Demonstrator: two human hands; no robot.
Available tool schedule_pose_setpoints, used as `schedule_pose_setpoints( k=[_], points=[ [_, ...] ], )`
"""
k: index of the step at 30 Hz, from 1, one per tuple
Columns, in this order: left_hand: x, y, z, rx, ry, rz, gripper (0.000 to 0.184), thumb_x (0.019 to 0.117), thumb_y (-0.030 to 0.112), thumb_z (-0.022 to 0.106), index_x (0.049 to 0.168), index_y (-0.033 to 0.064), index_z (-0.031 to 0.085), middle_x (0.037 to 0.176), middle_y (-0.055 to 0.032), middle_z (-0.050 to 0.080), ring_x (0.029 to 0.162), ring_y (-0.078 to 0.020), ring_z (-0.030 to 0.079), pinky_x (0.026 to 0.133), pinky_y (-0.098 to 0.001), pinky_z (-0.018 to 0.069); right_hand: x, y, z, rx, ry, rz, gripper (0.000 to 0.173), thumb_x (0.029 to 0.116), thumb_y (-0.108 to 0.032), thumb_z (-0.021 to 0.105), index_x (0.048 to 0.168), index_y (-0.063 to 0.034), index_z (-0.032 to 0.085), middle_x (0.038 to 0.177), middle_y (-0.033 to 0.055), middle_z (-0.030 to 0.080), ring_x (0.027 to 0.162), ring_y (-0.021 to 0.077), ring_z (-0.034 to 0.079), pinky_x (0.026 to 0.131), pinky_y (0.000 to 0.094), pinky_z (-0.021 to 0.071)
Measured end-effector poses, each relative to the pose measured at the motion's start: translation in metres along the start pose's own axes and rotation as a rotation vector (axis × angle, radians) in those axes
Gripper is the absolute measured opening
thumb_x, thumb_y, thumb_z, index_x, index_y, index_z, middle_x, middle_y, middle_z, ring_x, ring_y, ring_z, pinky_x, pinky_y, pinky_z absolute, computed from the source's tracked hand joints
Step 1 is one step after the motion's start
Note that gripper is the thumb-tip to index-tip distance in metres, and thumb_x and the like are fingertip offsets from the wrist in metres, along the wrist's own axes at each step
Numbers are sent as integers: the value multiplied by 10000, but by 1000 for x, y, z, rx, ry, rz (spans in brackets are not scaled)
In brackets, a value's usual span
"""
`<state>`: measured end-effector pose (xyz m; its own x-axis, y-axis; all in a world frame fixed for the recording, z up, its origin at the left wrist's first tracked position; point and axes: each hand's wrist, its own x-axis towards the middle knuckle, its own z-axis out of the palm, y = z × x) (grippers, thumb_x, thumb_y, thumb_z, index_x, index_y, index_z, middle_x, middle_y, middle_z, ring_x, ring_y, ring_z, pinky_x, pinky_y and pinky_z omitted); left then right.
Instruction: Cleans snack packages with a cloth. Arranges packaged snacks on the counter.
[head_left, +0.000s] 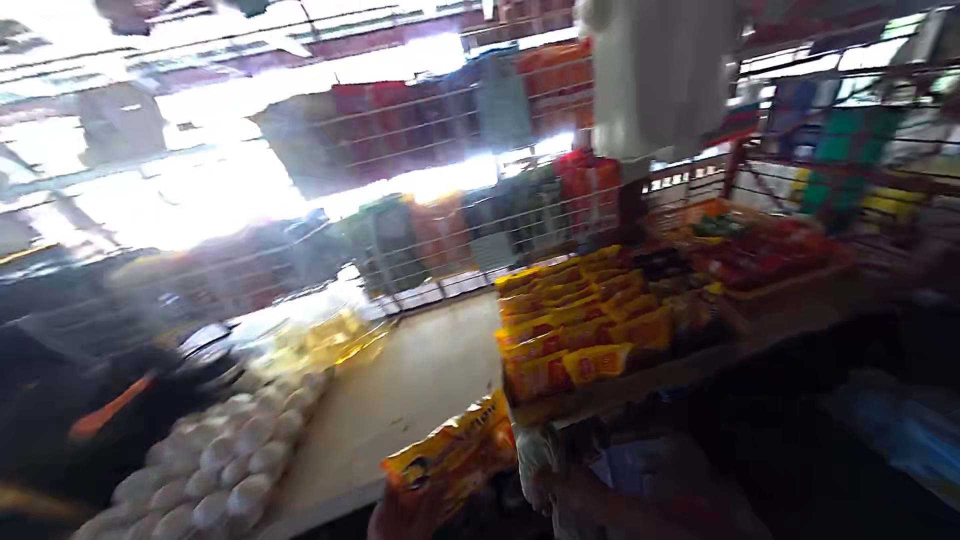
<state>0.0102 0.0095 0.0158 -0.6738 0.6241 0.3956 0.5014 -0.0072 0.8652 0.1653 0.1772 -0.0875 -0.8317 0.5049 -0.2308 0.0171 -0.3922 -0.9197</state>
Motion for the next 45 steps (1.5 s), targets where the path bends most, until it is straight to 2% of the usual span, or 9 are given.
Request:
schedule_pose_setpoints(
  k=[2,4,7,11,17,24,34,39,45],
  points=[
    [21,31,25,-268,-72,210,447,935,251,734,1309,136,517,1124,168,714,1045,36,674,936,-226,583,-14,9,-25,12,43,41,521,949,-146,698,1357,68,454,997,154,677,805,200,694,761,367,602],
    [37,73,73,-389,-240,320,419,920,326,745,1306,287,585,1156,214,719,1053,39,678,926,-214,586,-28,14,-44,45,84,47,547,950,-142,697,1382,59,428,1013,157,672,813,202,695,769,371,605],
    [53,122,169,-197,-346,453,452,872,243,795,1227,15,631,1006,33,744,904,-20,711,803,-230,610,-46,8,-61,126,146,30,480,958,-138,684,1338,57,466,988,135,685,811,189,701,770,361,610],
    [68,147,275,162,-438,629,474,887,196,777,1260,-62,639,1134,-210,717,954,-296,735,860,-453,597,-64,-4,-76,153,191,-7,386,969,-124,665,1268,64,510,933,109,689,786,168,702,764,340,609],
    [93,162,339,639,-913,460,482,977,262,675,1377,6,590,1307,-231,638,1191,-389,634,1025,-553,491,-73,7,-90,169,235,-49,387,951,-99,682,1259,91,545,1009,148,681,863,192,688,824,382,595],
    [102,166,402,876,-1138,454,447,970,220,666,1369,29,601,1316,-257,624,1249,-448,581,1027,-636,449,-74,10,-85,148,207,-45,344,959,-107,684,1220,89,573,1001,140,684,865,183,690,820,372,596],
    [82,164,375,805,-894,566,466,1007,166,588,1463,91,531,1423,-182,583,1304,-376,567,1045,-550,469,-74,25,-85,119,175,8,302,939,-69,688,1186,65,576,955,100,688,833,155,690,804,360,600],
    [45,122,292,142,-491,914,116,937,77,674,995,37,767,953,-118,754,882,-259,744,792,-424,608,-87,21,-95,63,210,-11,282,935,-58,670,1167,71,573,893,81,698,788,143,695,779,341,603],
    [15,23,135,88,-149,493,126,908,96,696,937,-9,760,874,-57,757,788,-69,717,769,-237,600,-126,0,-135,-14,382,-55,404,1008,-120,587,1317,115,474,1010,93,677,848,100,687,802,307,599]
  ],
)
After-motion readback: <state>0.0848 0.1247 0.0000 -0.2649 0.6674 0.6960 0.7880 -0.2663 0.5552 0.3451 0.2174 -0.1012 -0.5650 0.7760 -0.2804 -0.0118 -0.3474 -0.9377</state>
